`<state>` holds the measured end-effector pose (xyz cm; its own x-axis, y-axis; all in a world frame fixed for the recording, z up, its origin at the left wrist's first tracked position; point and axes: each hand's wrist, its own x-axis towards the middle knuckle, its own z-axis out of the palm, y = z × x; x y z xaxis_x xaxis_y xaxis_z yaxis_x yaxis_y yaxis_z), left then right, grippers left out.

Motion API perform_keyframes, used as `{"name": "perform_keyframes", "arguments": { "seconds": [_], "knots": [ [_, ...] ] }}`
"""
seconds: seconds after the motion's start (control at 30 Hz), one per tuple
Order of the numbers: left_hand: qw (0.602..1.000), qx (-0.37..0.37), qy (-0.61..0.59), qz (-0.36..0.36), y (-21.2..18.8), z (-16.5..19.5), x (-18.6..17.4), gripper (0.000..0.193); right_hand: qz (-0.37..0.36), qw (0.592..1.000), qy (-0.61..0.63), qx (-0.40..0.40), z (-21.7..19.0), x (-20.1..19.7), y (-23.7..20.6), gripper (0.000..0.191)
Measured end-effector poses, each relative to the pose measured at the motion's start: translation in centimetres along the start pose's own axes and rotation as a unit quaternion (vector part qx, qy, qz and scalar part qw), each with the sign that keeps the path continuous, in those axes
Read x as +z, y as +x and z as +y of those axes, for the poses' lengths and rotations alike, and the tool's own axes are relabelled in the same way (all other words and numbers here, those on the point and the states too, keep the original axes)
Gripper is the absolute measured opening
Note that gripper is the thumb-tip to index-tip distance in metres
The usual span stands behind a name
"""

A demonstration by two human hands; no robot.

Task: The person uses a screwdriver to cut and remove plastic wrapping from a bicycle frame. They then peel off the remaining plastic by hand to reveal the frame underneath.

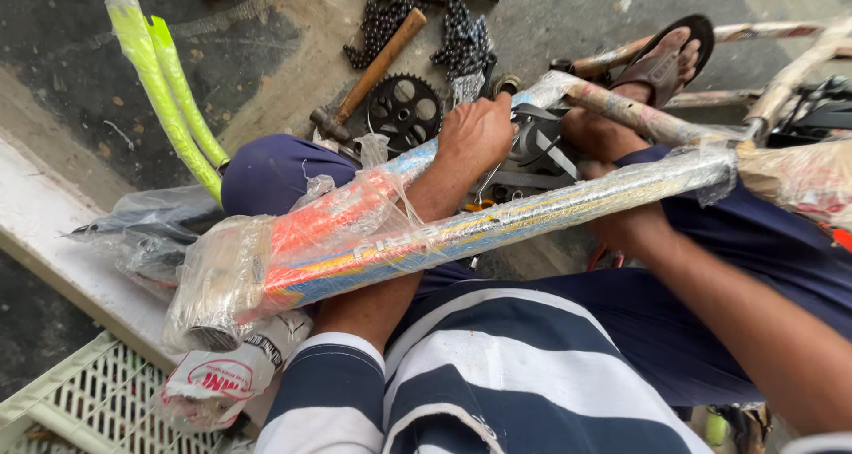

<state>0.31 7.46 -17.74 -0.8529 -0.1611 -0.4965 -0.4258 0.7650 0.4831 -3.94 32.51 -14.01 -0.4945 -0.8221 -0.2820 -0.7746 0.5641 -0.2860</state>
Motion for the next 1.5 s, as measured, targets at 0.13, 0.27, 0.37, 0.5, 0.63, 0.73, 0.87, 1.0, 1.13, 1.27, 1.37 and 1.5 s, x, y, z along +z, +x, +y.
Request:
{"name": "perform_keyframes", "arguments": {
  "seconds": [0.13, 0.27, 0.37, 0.5, 0.63, 0.73, 0.87, 1.0, 1.13, 1.27, 1.37, 1.5],
  "knots": [
    [1.0, -0.003, 0.006, 0.013, 0.0, 0.2, 0.0, 0.031, -0.282, 0.957, 0.043, 0.059, -0.7, -7.1, -7.3, 0.026],
    [0.999, -0.021, 0.004, -0.025, 0.2, 0.4, 0.3, 0.031, -0.25, 0.934, 0.251, 0.047, 2.9, -15.0, -12.1, 0.041],
    [1.0, -0.016, 0.007, -0.014, 0.2, 0.4, 0.5, 0.028, -0.136, 0.982, 0.119, 0.047, 5.9, -16.8, -8.6, 0.04],
    [1.0, -0.02, -0.005, -0.016, 0.1, 0.5, 0.5, 0.029, -0.119, 0.989, -0.082, -0.019, 6.1, -14.8, 1.6, 0.039],
    [0.999, -0.027, -0.03, -0.006, 0.0, 0.7, 0.5, 0.032, -0.271, 0.952, -0.142, 0.011, 3.5, -11.0, 8.6, 0.038],
    [0.999, -0.042, -0.029, -0.017, -0.1, 1.0, 0.4, 0.04, -0.325, 0.931, -0.164, 0.02, 2.7, -9.7, 9.6, 0.042],
    [0.996, -0.055, -0.037, -0.057, -0.2, 1.4, 0.0, 0.047, -0.231, 0.964, -0.126, -0.047, 3.3, -9.5, 8.6, 0.043],
    [0.997, -0.055, -0.018, -0.055, -0.2, 1.7, -0.3, 0.052, -0.228, 0.966, -0.111, -0.051, 3.7, -9.5, 8.4, 0.043],
    [0.997, -0.057, -0.012, -0.055, 0.0, 1.8, -0.3, 0.053, -0.24, 0.963, -0.114, -0.051, 3.4, -9.3, 8.4, 0.046],
    [0.997, -0.056, -0.018, -0.053, 0.1, 1.7, -0.1, 0.053, -0.221, 0.968, -0.103, -0.063, 3.2, -9.4, 8.4, 0.042],
    [0.998, -0.05, -0.013, -0.042, 0.0, 1.7, -0.1, 0.052, -0.264, 0.957, -0.115, -0.042, 2.8, -9.7, 8.7, 0.05],
    [0.997, -0.057, -0.016, -0.048, -0.2, 1.8, -0.3, 0.051, -0.295, 0.938, -0.162, -0.083, 1.9, -9.8, 9.2, 0.047]
  ]
}}
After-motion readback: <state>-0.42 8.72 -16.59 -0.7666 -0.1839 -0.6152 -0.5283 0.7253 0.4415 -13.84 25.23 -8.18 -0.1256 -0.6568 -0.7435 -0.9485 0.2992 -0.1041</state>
